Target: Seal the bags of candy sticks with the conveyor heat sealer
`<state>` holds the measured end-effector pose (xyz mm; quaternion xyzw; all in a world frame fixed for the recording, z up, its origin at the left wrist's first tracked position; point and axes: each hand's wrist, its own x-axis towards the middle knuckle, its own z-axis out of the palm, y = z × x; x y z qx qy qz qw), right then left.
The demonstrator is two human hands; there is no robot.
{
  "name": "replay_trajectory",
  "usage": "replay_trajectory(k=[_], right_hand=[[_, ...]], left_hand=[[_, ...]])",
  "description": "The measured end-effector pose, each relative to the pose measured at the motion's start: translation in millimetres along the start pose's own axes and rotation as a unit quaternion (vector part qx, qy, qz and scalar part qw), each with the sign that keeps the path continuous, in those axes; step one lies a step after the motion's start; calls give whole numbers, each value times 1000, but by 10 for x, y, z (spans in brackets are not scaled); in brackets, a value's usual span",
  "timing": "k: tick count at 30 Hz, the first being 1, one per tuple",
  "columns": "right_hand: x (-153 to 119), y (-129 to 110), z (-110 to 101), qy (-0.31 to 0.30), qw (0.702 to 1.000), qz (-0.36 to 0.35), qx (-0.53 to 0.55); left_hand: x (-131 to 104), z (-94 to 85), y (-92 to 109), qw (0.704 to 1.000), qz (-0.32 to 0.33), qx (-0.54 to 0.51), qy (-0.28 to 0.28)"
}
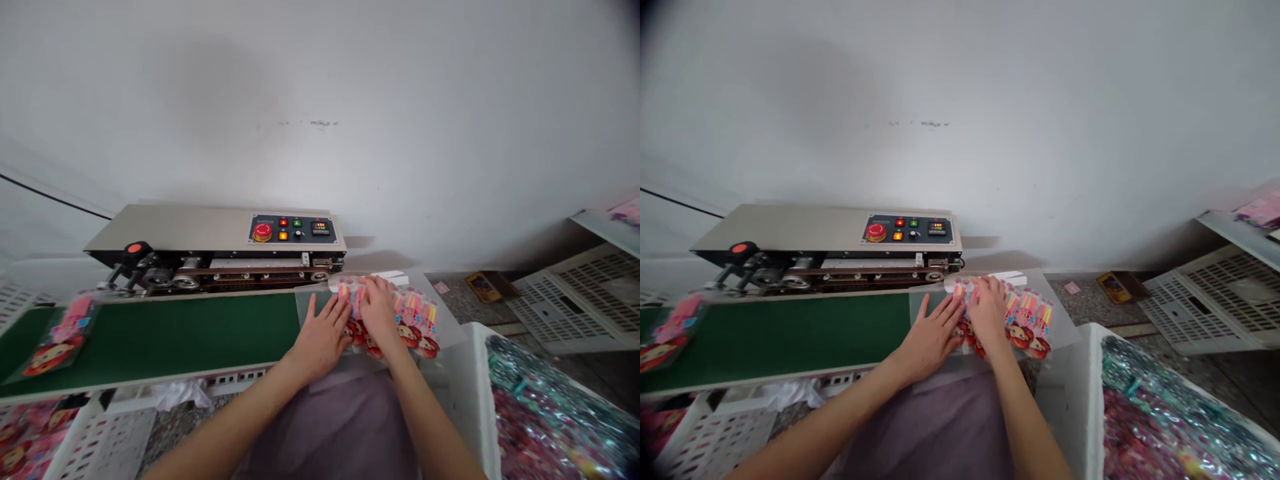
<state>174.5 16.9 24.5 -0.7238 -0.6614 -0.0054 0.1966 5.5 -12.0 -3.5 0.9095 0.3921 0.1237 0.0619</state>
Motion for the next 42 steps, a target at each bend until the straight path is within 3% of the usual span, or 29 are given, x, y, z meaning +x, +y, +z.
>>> replay_trajectory(k=[3, 8, 14, 19, 21, 25, 27, 34, 38, 42], right_hand=[[-189, 152, -54, 34, 997, -25, -64], [-435, 296, -43, 3, 985, -57, -161], [-424, 168, -6, -43, 986, -72, -141], [-422, 96, -40, -41, 989, -81, -118], [-441, 119, -75, -34, 989, -71, -127], [-460, 204, -135, -25, 985, -47, -163], [-452, 248, -140, -18, 984, -35, -175], [-396, 225, -35, -21, 985, -44, -166], [-354, 24, 9, -40, 986, -72, -143], [-354, -65, -18, -30, 989, -78, -121]], left_hand=[[-6, 15, 27, 1000, -21, 3, 5], [-40, 38, 54, 997, -68, 14, 13], [-216, -61, -36, 993, -115, 39, 3], [-357, -250, -147, 983, -167, 79, 20], [-261, -312, -178, 990, -117, 81, 16], [112, -288, -224, 996, 76, 49, -17], [231, -202, -228, 994, 100, 40, -14], [14, 32, -98, 998, -20, 59, 11], [-91, -23, -84, 995, -84, 59, 5], [-213, -172, -215, 987, -140, 74, 9]])
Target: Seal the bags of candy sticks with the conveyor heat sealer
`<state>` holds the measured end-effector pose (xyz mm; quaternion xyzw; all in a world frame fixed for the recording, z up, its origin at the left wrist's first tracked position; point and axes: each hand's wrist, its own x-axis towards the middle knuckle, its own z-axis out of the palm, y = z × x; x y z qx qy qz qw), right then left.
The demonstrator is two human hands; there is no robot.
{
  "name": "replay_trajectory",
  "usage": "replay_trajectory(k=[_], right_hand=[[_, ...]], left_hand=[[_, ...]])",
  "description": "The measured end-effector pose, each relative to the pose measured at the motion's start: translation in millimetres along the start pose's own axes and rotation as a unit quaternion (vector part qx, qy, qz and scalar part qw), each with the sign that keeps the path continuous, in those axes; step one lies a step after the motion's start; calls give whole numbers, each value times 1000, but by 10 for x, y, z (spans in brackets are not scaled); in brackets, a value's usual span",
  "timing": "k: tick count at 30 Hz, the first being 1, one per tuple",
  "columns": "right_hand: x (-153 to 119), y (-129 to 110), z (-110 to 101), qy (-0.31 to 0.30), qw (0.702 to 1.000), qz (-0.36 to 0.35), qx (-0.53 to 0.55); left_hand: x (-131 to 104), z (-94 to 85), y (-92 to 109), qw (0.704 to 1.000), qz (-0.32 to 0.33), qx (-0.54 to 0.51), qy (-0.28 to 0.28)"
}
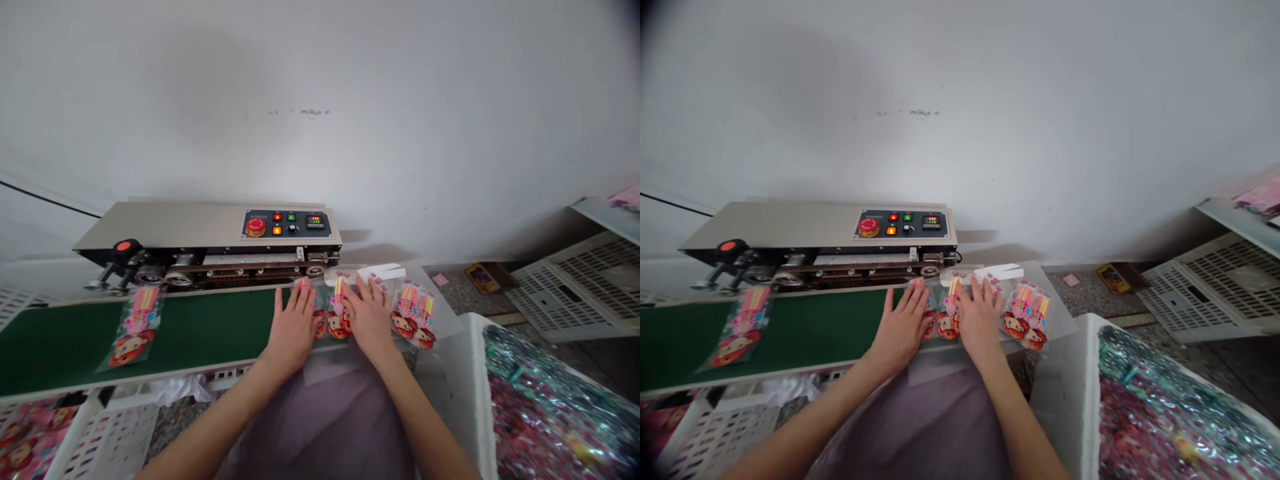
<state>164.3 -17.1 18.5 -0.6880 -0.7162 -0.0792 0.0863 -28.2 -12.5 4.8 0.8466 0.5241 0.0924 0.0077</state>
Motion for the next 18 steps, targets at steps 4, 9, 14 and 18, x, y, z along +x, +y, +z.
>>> replay_trajectory(k=[4, 9, 14, 18], right_hand=[[-83, 122, -25, 34, 999, 31, -10], [-167, 268, 70, 40, 997, 45, -47], [-142, 332, 133, 13, 997, 16, -76], [-139, 387, 71, -12, 995, 38, -92]], left_hand=[[-93, -178, -150, 999, -42, 10, 17], [-66, -310, 96, 998, 42, -51, -14], [190, -138, 274, 983, 176, -37, -39], [308, 4, 230, 981, 184, -53, -35]])
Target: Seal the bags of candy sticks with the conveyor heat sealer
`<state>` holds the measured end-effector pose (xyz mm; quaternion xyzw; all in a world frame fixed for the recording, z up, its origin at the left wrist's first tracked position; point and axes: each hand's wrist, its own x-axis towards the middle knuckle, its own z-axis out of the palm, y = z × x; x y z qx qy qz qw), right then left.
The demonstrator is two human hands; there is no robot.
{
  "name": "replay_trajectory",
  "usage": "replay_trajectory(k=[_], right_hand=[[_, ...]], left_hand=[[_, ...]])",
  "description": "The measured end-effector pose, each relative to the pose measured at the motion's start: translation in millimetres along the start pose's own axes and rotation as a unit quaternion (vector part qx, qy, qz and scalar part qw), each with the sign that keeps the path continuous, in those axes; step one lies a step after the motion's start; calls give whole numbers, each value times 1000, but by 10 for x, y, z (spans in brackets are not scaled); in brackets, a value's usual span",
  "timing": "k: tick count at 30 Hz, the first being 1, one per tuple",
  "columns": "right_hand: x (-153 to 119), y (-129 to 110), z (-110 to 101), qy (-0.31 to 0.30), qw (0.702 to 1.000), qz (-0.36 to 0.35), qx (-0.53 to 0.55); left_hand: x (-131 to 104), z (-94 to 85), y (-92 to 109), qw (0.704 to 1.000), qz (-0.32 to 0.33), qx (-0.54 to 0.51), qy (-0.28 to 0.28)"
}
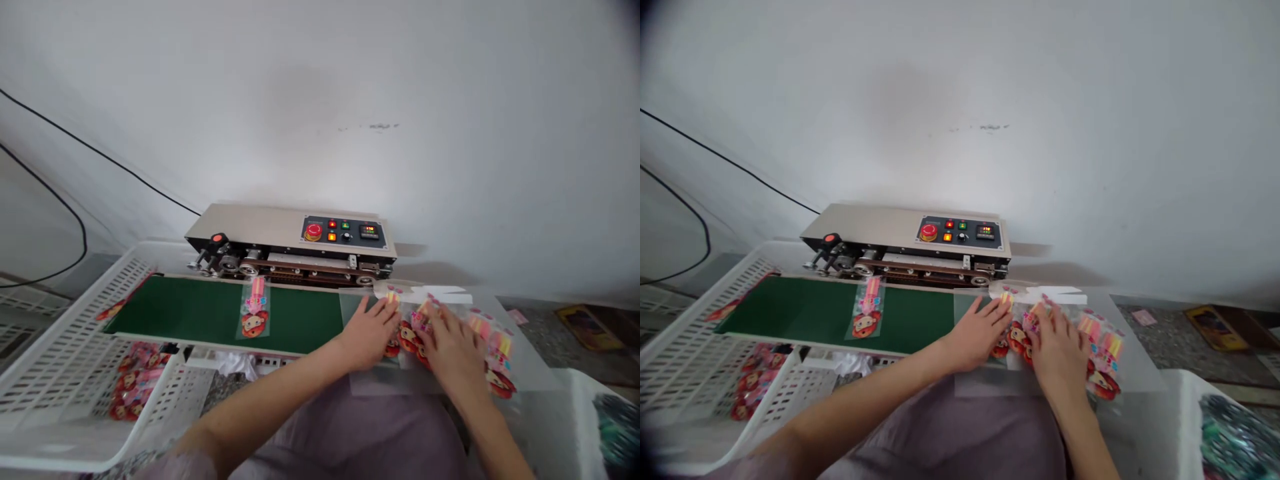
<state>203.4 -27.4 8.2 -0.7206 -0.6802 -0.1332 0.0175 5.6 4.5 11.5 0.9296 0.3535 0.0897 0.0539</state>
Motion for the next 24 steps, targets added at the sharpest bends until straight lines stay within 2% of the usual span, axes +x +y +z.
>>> replay_trajectory(k=[3, 7, 11, 18, 24], right_hand=[[-28, 21, 9, 1, 1000, 24, -10], [-75, 26, 118, 13, 1000, 9, -5], [-62, 43, 198, 23, 1000, 3, 0], [-10, 49, 60, -30, 999, -8, 19], [-43, 45, 102, -25, 999, 9, 23]], left_hand=[[24, -1, -30, 1000, 4, -13, 22], [62, -44, -20, 1000, 3, -8, 13], [79, -14, -15, 1000, 4, 9, 14], [8, 50, 6, 1000, -19, 13, 7], [-13, 173, 15, 998, -48, 31, 33]])
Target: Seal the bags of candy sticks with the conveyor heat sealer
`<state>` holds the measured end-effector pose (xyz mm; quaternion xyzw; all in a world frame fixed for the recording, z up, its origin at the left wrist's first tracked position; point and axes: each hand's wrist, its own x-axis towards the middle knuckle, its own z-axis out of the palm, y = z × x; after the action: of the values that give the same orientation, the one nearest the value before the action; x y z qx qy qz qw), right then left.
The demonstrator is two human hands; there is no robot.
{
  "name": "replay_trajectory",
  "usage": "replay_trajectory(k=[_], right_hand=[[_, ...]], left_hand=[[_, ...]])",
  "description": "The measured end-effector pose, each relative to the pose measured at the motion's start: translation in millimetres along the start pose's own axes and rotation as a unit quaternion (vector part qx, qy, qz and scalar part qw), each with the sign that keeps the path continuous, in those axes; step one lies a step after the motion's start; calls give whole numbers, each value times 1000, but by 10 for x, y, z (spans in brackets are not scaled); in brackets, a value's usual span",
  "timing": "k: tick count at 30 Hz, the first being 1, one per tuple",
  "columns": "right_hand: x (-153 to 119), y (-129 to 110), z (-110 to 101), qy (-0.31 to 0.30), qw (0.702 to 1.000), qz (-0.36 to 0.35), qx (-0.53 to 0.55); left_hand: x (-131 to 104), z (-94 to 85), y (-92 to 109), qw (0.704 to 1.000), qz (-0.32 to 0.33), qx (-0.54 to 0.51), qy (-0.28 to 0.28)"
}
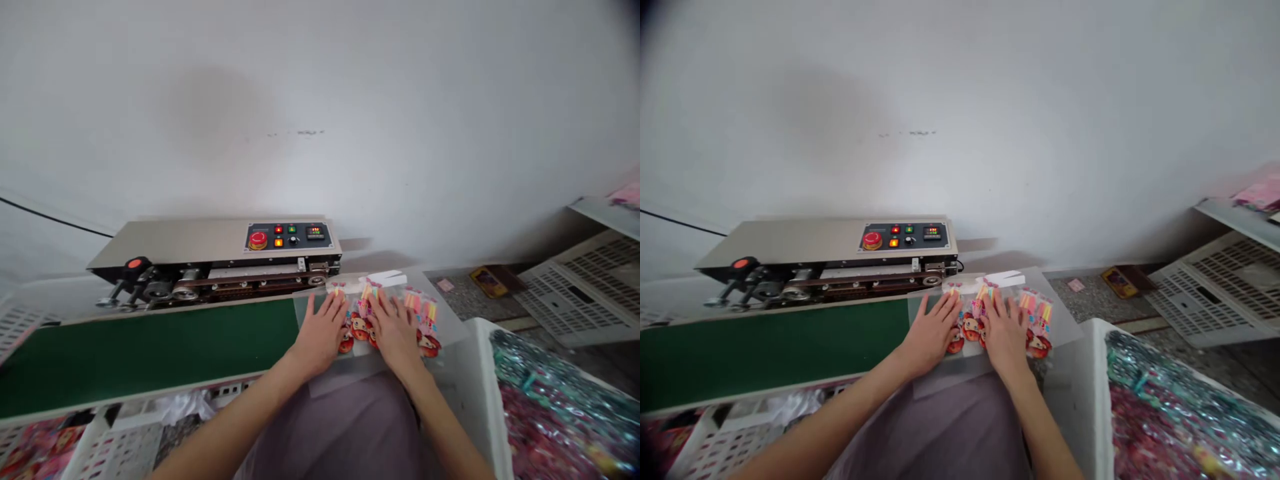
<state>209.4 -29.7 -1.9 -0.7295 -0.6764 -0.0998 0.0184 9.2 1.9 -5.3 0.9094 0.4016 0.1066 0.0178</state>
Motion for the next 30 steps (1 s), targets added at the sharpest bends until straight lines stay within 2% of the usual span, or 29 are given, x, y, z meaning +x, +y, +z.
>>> replay_trajectory(k=[4, 8, 13, 18, 22, 24, 26, 30], right_hand=[[-16, -23, -28, -6, 1000, -12, 7], [-29, -47, -90, -17, 1000, -9, 17], [-22, -175, -139, -30, 998, -39, 47], [31, -388, -232, -40, 993, -84, 67], [49, -368, -273, -28, 998, -42, 48], [56, -319, -269, -22, 999, -14, 35], [69, -280, -257, -22, 999, 3, 27], [86, -234, -228, -28, 999, 9, 17]], left_hand=[[2, 48, -5, 1000, -4, 17, 4], [-17, 26, -36, 1000, -4, 15, 2], [-91, -14, -103, 1000, -17, 16, 1], [-308, -133, -327, 999, -43, 27, -15], [-464, -331, -526, 996, -68, 48, -7], [-409, -405, -524, 997, -68, 47, 0], [-254, -415, -438, 999, -31, 30, 5], [87, -241, -178, 997, 74, 0, 6]])
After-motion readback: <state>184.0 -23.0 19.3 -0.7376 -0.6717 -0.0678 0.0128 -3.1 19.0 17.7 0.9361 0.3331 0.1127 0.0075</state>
